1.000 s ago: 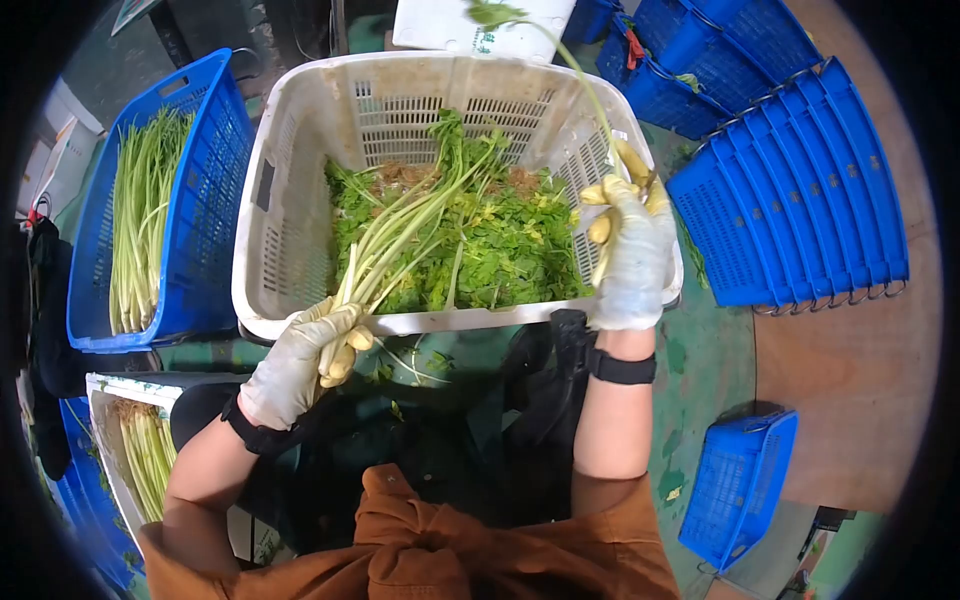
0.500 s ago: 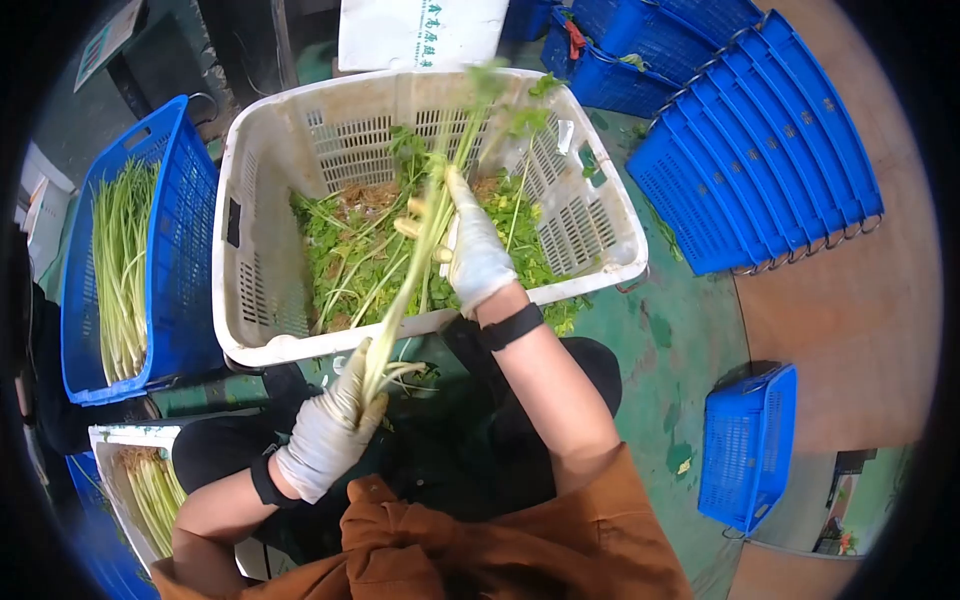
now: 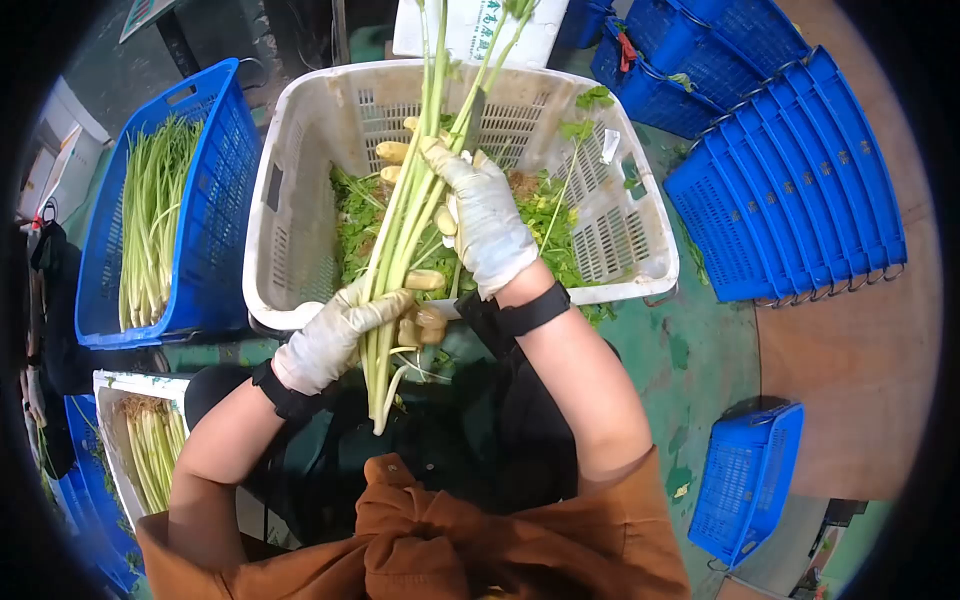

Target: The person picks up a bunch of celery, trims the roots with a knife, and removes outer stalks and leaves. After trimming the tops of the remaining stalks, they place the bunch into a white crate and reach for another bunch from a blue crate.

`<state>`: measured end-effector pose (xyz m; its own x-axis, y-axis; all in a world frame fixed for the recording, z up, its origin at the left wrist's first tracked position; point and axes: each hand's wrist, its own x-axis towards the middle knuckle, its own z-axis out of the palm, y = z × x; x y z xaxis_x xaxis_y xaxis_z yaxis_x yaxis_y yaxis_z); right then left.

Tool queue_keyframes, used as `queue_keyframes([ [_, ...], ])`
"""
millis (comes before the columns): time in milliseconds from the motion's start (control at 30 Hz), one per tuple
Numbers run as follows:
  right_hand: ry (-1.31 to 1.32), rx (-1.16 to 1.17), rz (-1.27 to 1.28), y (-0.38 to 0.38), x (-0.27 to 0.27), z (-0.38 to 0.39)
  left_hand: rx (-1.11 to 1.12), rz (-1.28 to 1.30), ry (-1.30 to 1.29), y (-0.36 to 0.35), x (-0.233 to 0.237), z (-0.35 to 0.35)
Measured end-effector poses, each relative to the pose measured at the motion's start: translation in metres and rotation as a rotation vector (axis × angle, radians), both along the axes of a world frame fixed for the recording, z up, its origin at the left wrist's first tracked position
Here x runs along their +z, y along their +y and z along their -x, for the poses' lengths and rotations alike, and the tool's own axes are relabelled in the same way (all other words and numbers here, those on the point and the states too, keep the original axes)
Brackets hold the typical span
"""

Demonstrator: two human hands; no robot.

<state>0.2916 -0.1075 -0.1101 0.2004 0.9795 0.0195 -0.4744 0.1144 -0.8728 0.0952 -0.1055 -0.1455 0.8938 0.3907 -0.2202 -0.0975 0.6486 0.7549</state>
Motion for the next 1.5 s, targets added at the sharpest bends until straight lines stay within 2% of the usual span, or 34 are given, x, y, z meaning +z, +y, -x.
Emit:
queue_keyframes([
  [100,-0.005,0.030,0.067,0.001,-0.008,-0.009,0.008,0.070,0.085,0.004,0.004,-0.001],
  [300,0.030,-0.068,0.138,0.009,-0.031,-0.022,-0.008,0.086,0.119,0.011,-0.012,-0.004],
  [400,0.023,-0.096,0.145,0.010,-0.037,-0.029,-0.118,0.260,0.028,0.018,-0.012,-0.005],
  [500,-0.076,-0.106,0.234,0.006,-0.035,-0.039,-0.101,0.192,-0.010,0.015,-0.006,-0.008],
  [567,-0.221,-0.220,0.345,0.004,-0.034,-0.045,-0.108,0.194,-0.025,0.017,-0.017,-0.004],
  [700,-0.188,-0.235,0.302,-0.006,-0.022,-0.047,-0.004,0.126,0.062,0.018,-0.015,-0.002],
  [767,-0.258,-0.183,0.281,-0.013,-0.013,-0.049,0.032,0.044,0.084,0.018,-0.012,-0.003],
  [933,-0.225,-0.111,0.221,-0.016,-0.007,-0.047,0.064,-0.068,0.154,0.012,-0.009,-0.003],
  [1033,-0.174,-0.159,0.251,-0.015,-0.018,-0.046,0.097,-0.113,0.215,0.005,-0.013,-0.006],
  [1100,-0.195,-0.308,0.293,-0.011,-0.024,-0.043,0.173,-0.355,0.314,-0.001,-0.020,-0.011],
  [1133,-0.152,-0.353,0.235,-0.009,-0.031,-0.046,0.190,-0.278,0.297,-0.004,-0.025,-0.011],
  [1167,-0.160,-0.366,0.229,-0.007,-0.037,-0.050,0.166,-0.422,0.302,-0.005,-0.034,-0.010],
  [1233,-0.163,-0.445,0.242,-0.005,-0.036,-0.054,0.117,-0.524,0.364,-0.011,-0.025,-0.011],
  [1267,-0.105,-0.423,0.285,-0.003,-0.033,-0.058,0.059,-0.707,0.429,-0.011,-0.024,-0.010],
  [1300,-0.110,-0.433,0.281,-0.004,-0.031,-0.059,0.053,-0.712,0.419,-0.013,-0.029,-0.010],
  [1367,0.191,-0.291,0.168,-0.005,-0.029,-0.056,0.130,-0.975,0.405,-0.017,-0.044,-0.011],
  [1433,0.264,-0.271,0.143,-0.004,-0.028,-0.046,0.114,-0.943,0.336,-0.015,-0.041,-0.011],
  [1500,0.211,-0.189,0.139,-0.005,-0.029,-0.038,-0.008,-0.501,0.244,-0.012,-0.030,-0.014],
])
